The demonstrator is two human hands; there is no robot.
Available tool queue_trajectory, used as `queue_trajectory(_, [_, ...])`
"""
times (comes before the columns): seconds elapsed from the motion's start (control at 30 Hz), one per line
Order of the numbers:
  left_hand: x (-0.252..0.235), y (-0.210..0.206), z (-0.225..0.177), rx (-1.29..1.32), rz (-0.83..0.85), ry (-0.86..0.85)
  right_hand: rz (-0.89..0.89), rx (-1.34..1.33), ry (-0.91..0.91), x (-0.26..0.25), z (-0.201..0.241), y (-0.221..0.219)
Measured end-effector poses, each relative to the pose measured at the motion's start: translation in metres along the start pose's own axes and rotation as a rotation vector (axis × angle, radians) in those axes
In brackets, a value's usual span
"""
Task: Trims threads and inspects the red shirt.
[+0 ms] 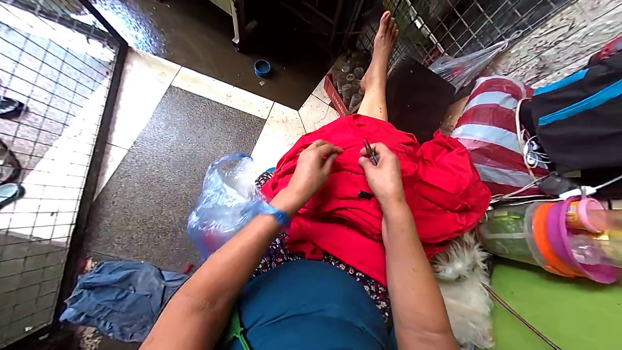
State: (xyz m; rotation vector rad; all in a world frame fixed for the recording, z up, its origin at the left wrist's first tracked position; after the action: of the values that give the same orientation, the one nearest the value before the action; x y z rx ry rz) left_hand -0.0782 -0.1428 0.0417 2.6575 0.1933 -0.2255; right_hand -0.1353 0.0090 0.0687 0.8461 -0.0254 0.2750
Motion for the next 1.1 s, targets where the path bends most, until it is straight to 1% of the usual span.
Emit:
queue_trajectory(0.07, [-0.011, -0.016, 0.014, -0.063, 0.089, 0.133, -0.025, 0.084, 0.008, 0.007, 0.002, -0.003])
queue_trajectory(0.1, [-0.011, -0.02, 0.018, -0.087, 0.105, 0.171, -0.031, 0.115, 0.011, 0.01, 0.003, -0.004])
queue_trajectory(0.17, [-0.006, -0.021, 0.026, -0.093, 0.078, 0.166, -0.022, 0.157, 0.01, 0.012, 0.006, -0.005])
queue_trajectory(0.27, [0.006, -0.02, 0.033, 0.003, 0.02, 0.075, -0.02, 0.218, 0.026, 0.014, 0.009, -0.008])
queue_trajectory(0.3, [0.005, -0.022, 0.037, 0.044, 0.016, 0.081, -0.016, 0.241, 0.028, 0.015, 0.01, -0.009])
queue_trajectory(0.37, [0.003, -0.027, 0.041, 0.099, 0.049, 0.15, -0.018, 0.269, 0.025, 0.015, 0.01, -0.009])
queue_trajectory(0.5, [-0.005, -0.032, 0.044, 0.059, 0.01, 0.181, -0.029, 0.279, 0.01, 0.015, 0.009, -0.009])
queue_trajectory(0.57, [-0.008, -0.034, 0.053, 0.199, 0.01, 0.257, -0.029, 0.274, 0.01, 0.013, 0.009, -0.008])
queue_trajectory(0.67, [-0.002, -0.031, 0.067, 0.569, -0.056, 0.433, -0.02, 0.226, -0.002, 0.012, 0.007, -0.007])
queue_trajectory(0.73, [0.006, -0.027, 0.068, 0.696, -0.091, 0.491, -0.031, 0.207, 0.006, 0.012, 0.007, -0.006])
queue_trajectory(0.83, [0.013, -0.019, 0.065, 0.69, -0.127, 0.41, -0.05, 0.192, 0.044, 0.014, 0.006, -0.007])
queue_trajectory(0.9, [0.014, -0.015, 0.064, 0.622, -0.157, 0.357, -0.043, 0.177, 0.069, 0.015, 0.007, -0.007])
queue_trajectory(0.97, [0.015, -0.01, 0.061, 0.511, -0.203, 0.312, 0.01, 0.187, 0.074, 0.017, 0.01, -0.008])
queue_trajectory(1.03, [0.016, -0.006, 0.054, 0.429, -0.221, 0.294, 0.062, 0.214, 0.069, 0.017, 0.012, -0.01])
queue_trajectory(1.1, [0.016, -0.007, 0.051, 0.434, -0.215, 0.309, 0.064, 0.21, 0.084, 0.015, 0.012, -0.012])
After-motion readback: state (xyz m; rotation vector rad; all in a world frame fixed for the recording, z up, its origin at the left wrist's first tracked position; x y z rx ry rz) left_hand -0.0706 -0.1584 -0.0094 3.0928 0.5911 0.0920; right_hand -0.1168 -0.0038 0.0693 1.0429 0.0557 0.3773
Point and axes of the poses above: each hand's wrist, its own x-axis away from the middle knuckle, its own y-axis out of the back of the hand, z = x × y, the point moved 6 cm from there along -x, towards the middle knuckle, and after that the axes turned 2 degrees about -y, right-handed, at the moved point
